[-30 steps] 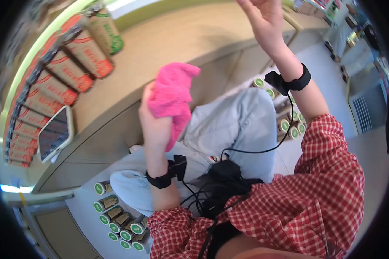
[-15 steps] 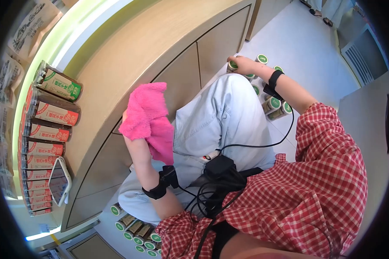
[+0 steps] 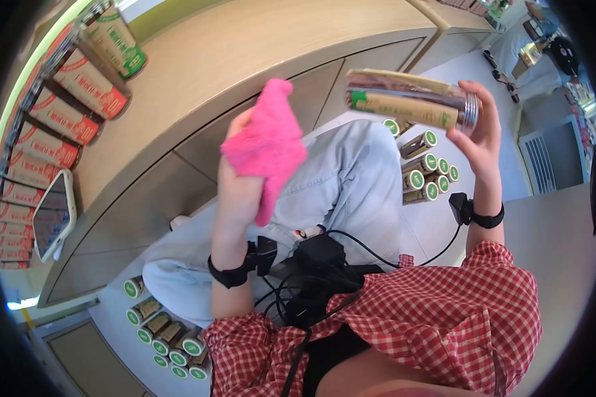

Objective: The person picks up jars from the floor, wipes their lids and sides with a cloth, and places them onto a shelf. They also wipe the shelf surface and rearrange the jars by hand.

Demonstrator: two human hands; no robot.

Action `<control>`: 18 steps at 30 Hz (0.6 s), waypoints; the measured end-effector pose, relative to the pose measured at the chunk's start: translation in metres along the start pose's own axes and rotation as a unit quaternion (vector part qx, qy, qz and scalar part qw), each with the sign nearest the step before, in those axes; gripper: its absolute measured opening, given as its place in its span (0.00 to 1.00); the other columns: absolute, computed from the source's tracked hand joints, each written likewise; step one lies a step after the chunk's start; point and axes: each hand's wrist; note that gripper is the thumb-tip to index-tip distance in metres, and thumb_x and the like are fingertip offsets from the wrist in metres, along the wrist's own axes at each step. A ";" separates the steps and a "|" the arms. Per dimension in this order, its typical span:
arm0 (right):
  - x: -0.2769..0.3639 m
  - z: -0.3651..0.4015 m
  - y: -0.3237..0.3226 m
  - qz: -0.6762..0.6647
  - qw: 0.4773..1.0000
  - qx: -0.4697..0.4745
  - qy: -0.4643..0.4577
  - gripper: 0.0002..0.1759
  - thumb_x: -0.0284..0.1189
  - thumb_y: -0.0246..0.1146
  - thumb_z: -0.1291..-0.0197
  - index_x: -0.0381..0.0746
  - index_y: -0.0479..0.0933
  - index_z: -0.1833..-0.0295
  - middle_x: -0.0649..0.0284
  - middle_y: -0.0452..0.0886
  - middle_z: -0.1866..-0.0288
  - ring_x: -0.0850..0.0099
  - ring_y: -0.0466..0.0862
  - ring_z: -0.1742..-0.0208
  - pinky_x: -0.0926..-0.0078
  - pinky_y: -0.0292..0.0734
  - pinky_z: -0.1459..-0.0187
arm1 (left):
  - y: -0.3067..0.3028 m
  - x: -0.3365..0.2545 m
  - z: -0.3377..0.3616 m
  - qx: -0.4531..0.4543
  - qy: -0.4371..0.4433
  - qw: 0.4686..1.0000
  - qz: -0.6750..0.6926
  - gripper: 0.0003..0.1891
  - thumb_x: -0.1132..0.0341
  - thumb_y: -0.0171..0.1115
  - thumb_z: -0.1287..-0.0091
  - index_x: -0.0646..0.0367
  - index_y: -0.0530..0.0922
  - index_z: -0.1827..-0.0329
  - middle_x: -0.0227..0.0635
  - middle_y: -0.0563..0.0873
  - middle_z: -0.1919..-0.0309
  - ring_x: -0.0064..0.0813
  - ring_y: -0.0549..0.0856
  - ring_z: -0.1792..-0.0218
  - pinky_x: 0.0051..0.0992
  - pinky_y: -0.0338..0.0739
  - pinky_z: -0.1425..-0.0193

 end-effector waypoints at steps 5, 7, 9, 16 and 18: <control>0.009 -0.009 0.072 -0.049 0.972 0.104 -0.203 0.40 0.24 0.74 0.59 0.34 0.63 0.38 0.50 0.70 0.43 0.61 0.73 0.42 0.66 0.71 0.44 | 0.001 0.005 0.017 -0.022 0.052 0.997 0.055 0.21 0.81 0.58 0.42 0.67 0.71 0.43 0.33 0.80 0.54 0.20 0.79 0.54 0.21 0.74 0.50; 0.013 -0.015 0.086 -0.039 0.971 0.117 -0.204 0.40 0.23 0.74 0.58 0.36 0.62 0.38 0.49 0.69 0.42 0.58 0.72 0.39 0.64 0.71 0.43 | -0.015 -0.005 0.013 -0.041 0.061 0.997 0.023 0.19 0.83 0.58 0.43 0.68 0.74 0.46 0.33 0.82 0.57 0.20 0.80 0.56 0.21 0.75 0.51; 0.014 -0.019 0.099 -0.050 0.969 0.122 -0.209 0.40 0.22 0.73 0.57 0.37 0.62 0.37 0.49 0.69 0.42 0.57 0.71 0.38 0.63 0.72 0.43 | -0.020 -0.016 0.012 -0.072 0.076 0.994 -0.003 0.14 0.82 0.58 0.43 0.68 0.77 0.53 0.31 0.83 0.62 0.18 0.80 0.60 0.20 0.75 0.53; 0.020 -0.030 0.111 -0.239 0.966 0.001 -0.096 0.47 0.31 0.72 0.52 0.36 0.52 0.30 0.47 0.71 0.41 0.63 0.74 0.40 0.68 0.72 0.42 | -0.012 -0.011 0.006 -0.120 0.139 0.982 -0.052 0.14 0.83 0.61 0.46 0.67 0.77 0.56 0.29 0.82 0.63 0.15 0.79 0.60 0.19 0.75 0.55; 0.022 -0.039 0.117 -0.279 0.959 -0.022 -0.032 0.52 0.33 0.73 0.52 0.37 0.47 0.29 0.50 0.75 0.44 0.65 0.76 0.43 0.69 0.71 0.42 | -0.014 -0.015 0.006 -0.140 0.197 0.964 -0.110 0.14 0.82 0.60 0.45 0.66 0.76 0.55 0.29 0.82 0.61 0.17 0.79 0.59 0.20 0.75 0.54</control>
Point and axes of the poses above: each hand's wrist, its own z-axis away from the middle knuckle, its own y-axis out of the palm, x = y × z
